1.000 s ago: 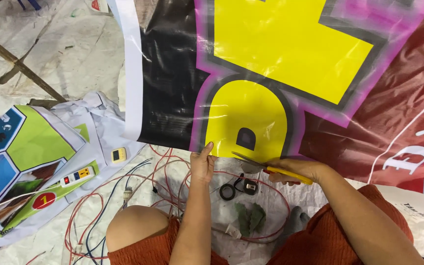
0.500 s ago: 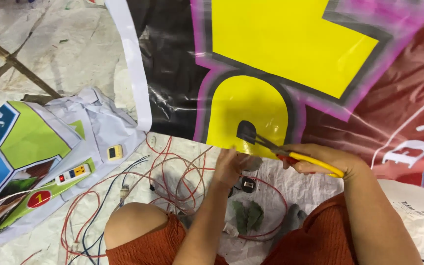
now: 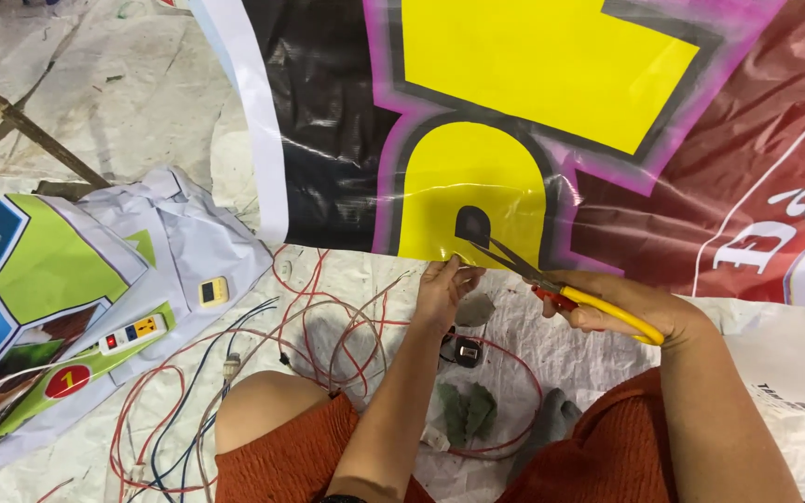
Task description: Stripping insulation from electrical wires and twisting them together to create connections.
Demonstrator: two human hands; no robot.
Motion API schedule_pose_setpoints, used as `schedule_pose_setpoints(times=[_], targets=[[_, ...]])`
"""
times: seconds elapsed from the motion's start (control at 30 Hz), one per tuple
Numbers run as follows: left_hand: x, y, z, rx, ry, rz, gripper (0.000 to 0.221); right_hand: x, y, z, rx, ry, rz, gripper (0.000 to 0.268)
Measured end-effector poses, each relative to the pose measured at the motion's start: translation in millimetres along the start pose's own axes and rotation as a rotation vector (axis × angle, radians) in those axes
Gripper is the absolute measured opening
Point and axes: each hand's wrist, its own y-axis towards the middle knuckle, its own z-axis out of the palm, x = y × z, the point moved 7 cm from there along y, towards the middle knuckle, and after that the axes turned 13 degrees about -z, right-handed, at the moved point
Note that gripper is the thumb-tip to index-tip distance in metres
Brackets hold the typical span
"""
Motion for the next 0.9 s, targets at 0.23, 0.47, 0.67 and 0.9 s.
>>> schedule_pose_setpoints(times=[0.23,0.47,0.67,0.9], targets=[[8.3,3.1,-9.9,0.088,0.037,-0.012,0.023,-5.1,-2.7,-3.1,-0.009,0.036,0.083,0.087],[-21.8,5.4,-14.2,0.061,-0.150,0.050,0.053,-4.6,-5.0,-9.0,0.007,-0.024,0.027,0.080],[-60.6,28.9,-57.4,-0.101,-0.417,0.113,0.023,-10.1,-7.6,-9.5,0.008,-0.044,0.018,0.075],[-181.1,15.5,-145.4,-0.134,-0.518,0.242,0.025,-18.6,-8.5,-6.6,0.019,-0.082,0.133,0.066]])
